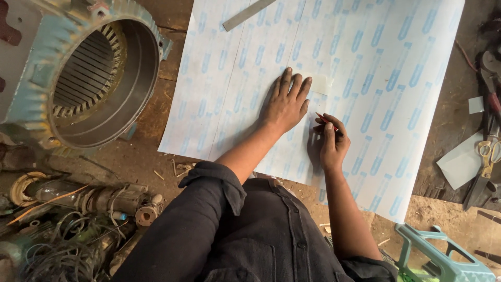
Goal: The person lays a large printed paper sheet on a wooden workbench, places a steel ruler across it, and draws straight pencil lines along the ruler edge. They reposition the ruler and the paper repeatedly to mark several parallel lines across the sheet.
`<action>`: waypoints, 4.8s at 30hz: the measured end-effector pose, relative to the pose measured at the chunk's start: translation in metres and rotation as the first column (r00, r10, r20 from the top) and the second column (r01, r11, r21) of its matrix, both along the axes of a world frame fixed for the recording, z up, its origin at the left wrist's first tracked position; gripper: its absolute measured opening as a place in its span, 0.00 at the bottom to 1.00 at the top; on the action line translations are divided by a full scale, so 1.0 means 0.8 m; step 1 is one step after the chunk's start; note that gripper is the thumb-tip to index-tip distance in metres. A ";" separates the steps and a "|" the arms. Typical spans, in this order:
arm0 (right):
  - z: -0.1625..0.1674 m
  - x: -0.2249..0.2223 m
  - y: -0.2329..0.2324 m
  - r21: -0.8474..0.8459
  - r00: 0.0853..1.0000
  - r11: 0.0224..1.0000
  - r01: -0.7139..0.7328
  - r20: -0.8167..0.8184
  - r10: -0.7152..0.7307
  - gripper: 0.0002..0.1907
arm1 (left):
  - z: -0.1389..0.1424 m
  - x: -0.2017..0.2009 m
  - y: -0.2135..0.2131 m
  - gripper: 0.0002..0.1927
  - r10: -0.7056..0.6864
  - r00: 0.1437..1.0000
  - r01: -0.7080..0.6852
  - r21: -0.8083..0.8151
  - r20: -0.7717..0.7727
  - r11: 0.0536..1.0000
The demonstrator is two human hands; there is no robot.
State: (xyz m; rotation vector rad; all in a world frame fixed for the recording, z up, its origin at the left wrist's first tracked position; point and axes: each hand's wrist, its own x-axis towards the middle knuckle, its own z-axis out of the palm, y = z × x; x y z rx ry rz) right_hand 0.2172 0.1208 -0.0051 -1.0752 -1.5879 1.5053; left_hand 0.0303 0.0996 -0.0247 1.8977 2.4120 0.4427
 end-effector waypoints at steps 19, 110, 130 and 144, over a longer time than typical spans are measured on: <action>0.021 -0.024 0.072 0.038 0.973 0.983 0.178 0.139 -0.182 0.14 | 0.018 0.005 0.058 0.37 -0.192 0.937 0.134 -0.208 -0.290 0.969; 0.020 0.027 -0.066 0.491 0.900 0.862 -0.127 0.423 -0.108 0.14 | 0.010 0.038 -0.230 0.32 -0.250 0.968 0.250 -0.017 -0.033 0.968; 0.016 0.019 -0.067 0.477 0.886 0.873 -0.101 0.442 -0.139 0.13 | -0.016 0.030 -0.221 0.33 -0.295 0.955 0.297 -0.093 0.033 0.950; 0.009 0.025 -0.062 0.462 0.895 0.879 -0.114 0.431 -0.111 0.13 | 0.009 0.025 -0.205 0.34 -0.391 0.918 0.377 -0.175 -0.057 0.910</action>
